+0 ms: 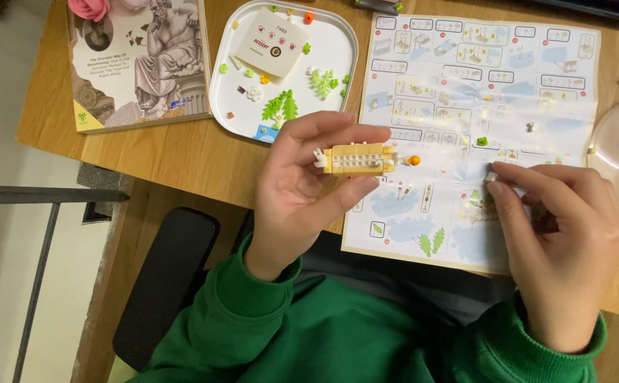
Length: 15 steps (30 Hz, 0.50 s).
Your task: Assembling a small yellow base for a model using tiny plastic blocks while following printed instructions.
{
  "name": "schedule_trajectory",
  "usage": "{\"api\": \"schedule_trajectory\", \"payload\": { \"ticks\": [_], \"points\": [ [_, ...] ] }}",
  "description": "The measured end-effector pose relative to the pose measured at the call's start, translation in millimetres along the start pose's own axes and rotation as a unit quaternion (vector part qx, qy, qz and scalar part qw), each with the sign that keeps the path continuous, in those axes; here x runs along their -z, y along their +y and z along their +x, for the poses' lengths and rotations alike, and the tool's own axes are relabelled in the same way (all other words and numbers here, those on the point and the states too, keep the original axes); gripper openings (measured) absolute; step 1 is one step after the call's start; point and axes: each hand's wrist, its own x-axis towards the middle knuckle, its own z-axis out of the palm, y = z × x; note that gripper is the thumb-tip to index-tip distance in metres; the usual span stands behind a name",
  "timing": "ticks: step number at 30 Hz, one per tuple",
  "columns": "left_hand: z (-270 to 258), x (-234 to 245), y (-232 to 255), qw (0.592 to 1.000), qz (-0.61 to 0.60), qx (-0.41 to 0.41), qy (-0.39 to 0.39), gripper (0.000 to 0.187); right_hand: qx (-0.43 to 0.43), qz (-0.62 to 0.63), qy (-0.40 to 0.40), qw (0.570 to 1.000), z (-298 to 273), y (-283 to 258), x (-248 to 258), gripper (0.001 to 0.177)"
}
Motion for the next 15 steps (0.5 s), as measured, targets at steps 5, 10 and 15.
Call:
{"api": "schedule_trajectory", "payload": {
  "ticks": [5,10,15],
  "points": [
    [-0.4,1.2,-3.9,0.999,-0.032,-0.009,-0.009,0.041,0.002,-0.005,0.000,1.000,0.0,1.9,0.0,0.017],
    [0.7,0.4,-5.7,0.999,-0.042,-0.024,0.010,0.039,0.014,-0.010,0.001,1.000,0.2,2.5,0.5,0.016],
    [0.2,1.6,-7.4,0.999,-0.041,-0.033,0.009,0.039,0.015,-0.003,0.003,1.000,1.3,0.4,1.3,0.016]
  ]
}}
